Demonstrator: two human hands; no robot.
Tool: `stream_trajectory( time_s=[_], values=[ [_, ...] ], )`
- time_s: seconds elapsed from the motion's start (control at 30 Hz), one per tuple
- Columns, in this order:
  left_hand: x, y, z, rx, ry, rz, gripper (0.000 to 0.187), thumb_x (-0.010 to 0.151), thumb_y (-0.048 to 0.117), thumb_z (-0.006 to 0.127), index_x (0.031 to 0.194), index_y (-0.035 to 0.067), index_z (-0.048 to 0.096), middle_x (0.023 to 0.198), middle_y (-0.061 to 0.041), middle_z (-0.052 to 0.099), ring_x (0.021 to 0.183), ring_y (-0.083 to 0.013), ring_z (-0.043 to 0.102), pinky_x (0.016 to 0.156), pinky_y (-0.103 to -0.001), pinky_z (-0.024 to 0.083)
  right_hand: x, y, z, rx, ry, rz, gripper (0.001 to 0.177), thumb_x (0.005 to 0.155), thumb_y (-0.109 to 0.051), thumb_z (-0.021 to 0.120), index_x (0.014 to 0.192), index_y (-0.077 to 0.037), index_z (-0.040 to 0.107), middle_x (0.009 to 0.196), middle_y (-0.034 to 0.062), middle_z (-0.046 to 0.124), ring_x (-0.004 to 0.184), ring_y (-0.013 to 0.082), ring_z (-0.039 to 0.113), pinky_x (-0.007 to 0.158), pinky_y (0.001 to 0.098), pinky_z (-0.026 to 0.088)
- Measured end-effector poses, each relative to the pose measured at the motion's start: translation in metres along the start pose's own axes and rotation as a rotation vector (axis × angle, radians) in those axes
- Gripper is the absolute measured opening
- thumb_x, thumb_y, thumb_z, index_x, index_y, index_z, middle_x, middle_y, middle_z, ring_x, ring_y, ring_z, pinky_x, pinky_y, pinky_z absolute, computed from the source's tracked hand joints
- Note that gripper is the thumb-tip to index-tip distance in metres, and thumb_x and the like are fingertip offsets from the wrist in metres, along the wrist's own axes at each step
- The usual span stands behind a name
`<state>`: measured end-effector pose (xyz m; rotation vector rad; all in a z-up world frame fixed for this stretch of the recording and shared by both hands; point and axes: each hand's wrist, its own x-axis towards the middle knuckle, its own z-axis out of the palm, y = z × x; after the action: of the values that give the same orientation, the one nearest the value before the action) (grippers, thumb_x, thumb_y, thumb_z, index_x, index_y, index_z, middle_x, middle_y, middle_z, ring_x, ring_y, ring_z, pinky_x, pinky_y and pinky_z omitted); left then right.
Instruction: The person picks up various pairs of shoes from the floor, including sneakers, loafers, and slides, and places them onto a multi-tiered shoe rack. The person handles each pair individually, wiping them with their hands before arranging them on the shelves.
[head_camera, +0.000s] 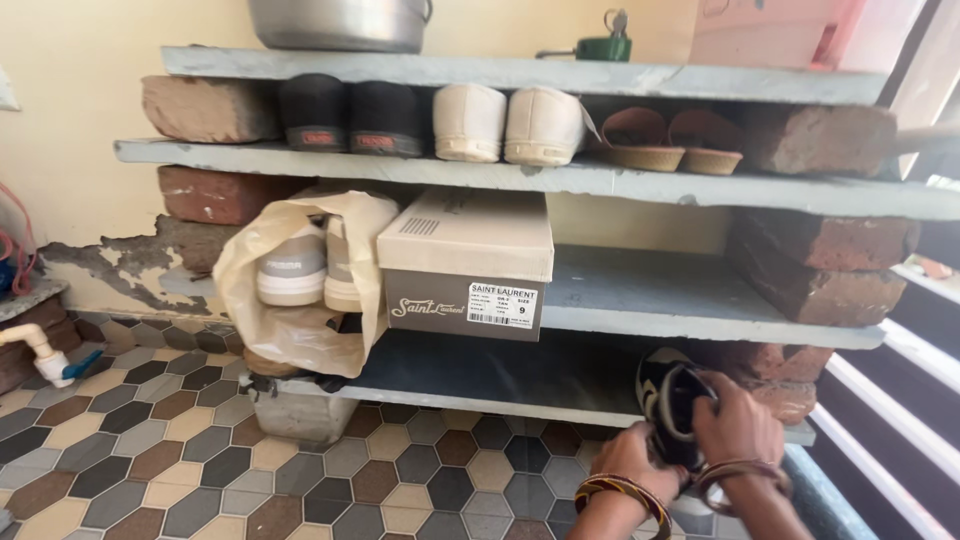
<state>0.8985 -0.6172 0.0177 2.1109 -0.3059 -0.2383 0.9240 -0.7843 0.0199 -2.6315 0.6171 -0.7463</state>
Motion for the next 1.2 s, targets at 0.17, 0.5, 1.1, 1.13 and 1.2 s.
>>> stream_trajectory(
  time_s=[0.17,0.5,1.1,1.13,1.2],
  values=[
    [0.027,-0.016,0.005,0.172,-0.156,-0.007,0.084,0.074,0.038,0.086,0.145,0.011,0.048,0.140,-0.022,0.059,0.131,-0.0401,0.057,0.110,-0.045,0.046,0.022,0.011,0.013,0.100,0.021,0.025,0.042,0.086,-0.032,0.064,0.127,-0.029,0.075,0.107,0.0181,0.077,0.098,0.0391,0.074,0.085,0.0497,0.058],
    [0.074,-0.050,0.043,-0.035,-0.035,-0.021,0.070,0.070,0.039,0.085,0.131,0.015,0.060,0.125,-0.015,0.071,0.120,-0.0357,0.065,0.104,-0.043,0.051,-0.024,-0.005,0.054,0.630,0.281,0.293,0.058,0.095,-0.058,0.068,0.125,-0.009,0.073,0.100,0.0191,0.074,0.097,0.0368,0.071,0.086,0.0460,0.054],
    [0.092,0.034,-0.017,0.617,-0.132,0.559,0.093,0.077,0.005,0.071,0.161,0.015,0.033,0.160,-0.017,0.042,0.125,-0.0396,0.060,0.103,-0.048,0.051,-0.029,0.015,0.128,0.488,0.583,0.163,0.087,0.074,-0.033,0.081,0.152,-0.013,0.050,0.133,0.0241,0.061,0.118,0.0421,0.064,0.097,0.0499,0.052],
    [0.093,0.034,-0.017,0.622,-0.125,0.547,0.094,0.077,0.005,0.071,0.162,0.015,0.032,0.159,-0.017,0.043,0.123,-0.0397,0.061,0.102,-0.049,0.051,-0.029,0.016,0.134,0.586,0.573,0.132,0.081,0.075,-0.035,0.078,0.149,-0.017,0.051,0.136,0.0227,0.061,0.117,0.0401,0.066,0.096,0.0496,0.053],
    [0.096,0.032,-0.017,0.684,-0.148,0.472,0.096,0.078,0.008,0.073,0.162,0.016,0.028,0.153,-0.018,0.046,0.123,-0.0395,0.059,0.102,-0.050,0.050,-0.016,0.025,0.136,0.500,0.428,0.273,0.080,0.077,-0.038,0.081,0.149,-0.018,0.053,0.133,0.0230,0.062,0.115,0.0429,0.065,0.093,0.0530,0.053]
  ],
)
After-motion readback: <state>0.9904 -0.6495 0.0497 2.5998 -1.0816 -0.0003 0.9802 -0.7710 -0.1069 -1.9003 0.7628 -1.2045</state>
